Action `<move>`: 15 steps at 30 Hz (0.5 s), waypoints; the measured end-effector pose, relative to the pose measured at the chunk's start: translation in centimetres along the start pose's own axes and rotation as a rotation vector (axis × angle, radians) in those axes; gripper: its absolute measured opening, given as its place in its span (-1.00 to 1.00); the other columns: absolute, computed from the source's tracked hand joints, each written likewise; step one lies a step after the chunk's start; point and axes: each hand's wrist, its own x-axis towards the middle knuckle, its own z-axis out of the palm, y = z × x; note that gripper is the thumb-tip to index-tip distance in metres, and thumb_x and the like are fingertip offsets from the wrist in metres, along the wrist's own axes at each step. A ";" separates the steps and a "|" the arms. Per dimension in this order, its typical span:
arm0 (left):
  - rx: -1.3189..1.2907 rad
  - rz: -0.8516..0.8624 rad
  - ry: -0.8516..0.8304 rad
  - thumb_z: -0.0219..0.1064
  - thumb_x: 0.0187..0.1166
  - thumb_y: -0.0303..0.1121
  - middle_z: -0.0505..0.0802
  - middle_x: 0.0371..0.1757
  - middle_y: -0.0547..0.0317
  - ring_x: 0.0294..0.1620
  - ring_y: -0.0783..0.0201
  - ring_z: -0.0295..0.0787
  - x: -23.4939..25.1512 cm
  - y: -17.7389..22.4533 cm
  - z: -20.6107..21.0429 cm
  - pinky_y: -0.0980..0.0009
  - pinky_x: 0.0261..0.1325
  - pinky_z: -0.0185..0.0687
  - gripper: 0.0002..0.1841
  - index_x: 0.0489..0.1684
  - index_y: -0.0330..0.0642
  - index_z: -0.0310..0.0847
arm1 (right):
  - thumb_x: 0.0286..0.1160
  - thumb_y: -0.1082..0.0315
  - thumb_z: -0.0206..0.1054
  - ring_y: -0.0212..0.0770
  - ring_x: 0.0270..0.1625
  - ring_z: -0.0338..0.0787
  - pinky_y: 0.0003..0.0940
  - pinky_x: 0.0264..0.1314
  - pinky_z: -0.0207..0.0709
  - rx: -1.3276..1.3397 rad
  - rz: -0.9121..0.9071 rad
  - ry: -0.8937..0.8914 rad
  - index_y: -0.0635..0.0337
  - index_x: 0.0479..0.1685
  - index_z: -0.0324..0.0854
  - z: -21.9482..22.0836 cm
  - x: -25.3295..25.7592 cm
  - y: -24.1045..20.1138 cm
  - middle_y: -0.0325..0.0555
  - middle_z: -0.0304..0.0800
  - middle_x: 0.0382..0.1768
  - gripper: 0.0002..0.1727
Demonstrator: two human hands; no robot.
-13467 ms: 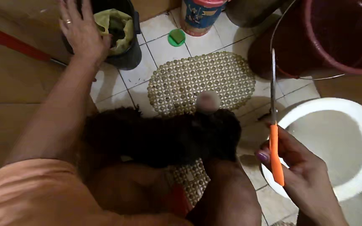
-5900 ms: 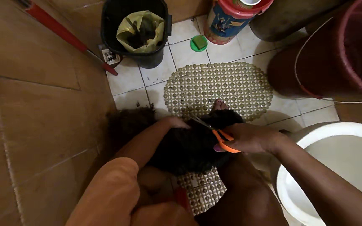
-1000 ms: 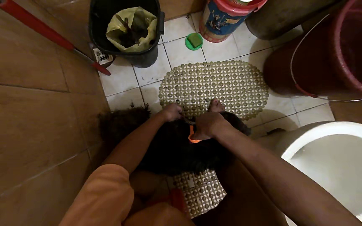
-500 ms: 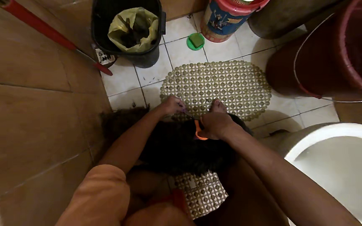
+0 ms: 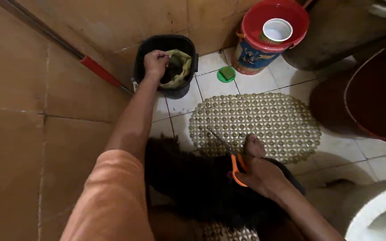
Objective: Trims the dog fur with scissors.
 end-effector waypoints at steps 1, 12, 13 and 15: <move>0.108 0.003 -0.025 0.28 0.69 -0.44 0.83 0.22 -0.13 0.25 0.06 0.78 0.5 -0.2 0.7 0.09 0.42 0.62 -0.75 0.21 -0.31 0.74 | 0.48 -0.25 0.39 0.26 0.30 0.77 0.28 0.29 0.58 0.005 0.006 0.006 0.26 0.37 0.60 0.1 0.0 0.0 0.27 0.78 0.19 -0.24; 0.976 -0.217 -0.380 0.17 0.78 -0.23 0.56 0.53 -0.53 0.58 -0.52 0.43 1.8 -3.5 0.5 -0.52 0.46 0.32 -0.49 0.60 -0.35 0.41 | 0.48 -0.25 0.38 0.24 0.30 0.78 0.28 0.28 0.59 -0.007 0.010 -0.032 0.21 0.34 0.63 0.4 0.5 0.8 0.24 0.80 0.17 -0.28; 1.029 -0.204 -0.327 0.23 0.74 -0.25 0.63 0.45 -0.53 0.50 -0.50 0.53 1.1 -2.6 0.5 -0.50 0.38 0.42 -0.55 0.45 -0.40 0.53 | 0.48 -0.24 0.38 0.25 0.30 0.78 0.28 0.28 0.59 -0.012 0.010 -0.032 0.22 0.34 0.62 0.4 0.5 0.8 0.24 0.80 0.17 -0.29; 1.089 -0.218 -0.200 0.28 0.71 -0.26 0.74 0.29 -0.48 0.37 -0.42 0.68 -0.1 -0.5 0.5 -0.40 0.25 0.56 -0.63 0.16 -0.48 0.66 | 0.48 -0.23 0.39 0.25 0.30 0.78 0.27 0.28 0.59 -0.019 0.002 -0.030 0.23 0.35 0.62 0.4 0.4 0.6 0.24 0.80 0.17 -0.28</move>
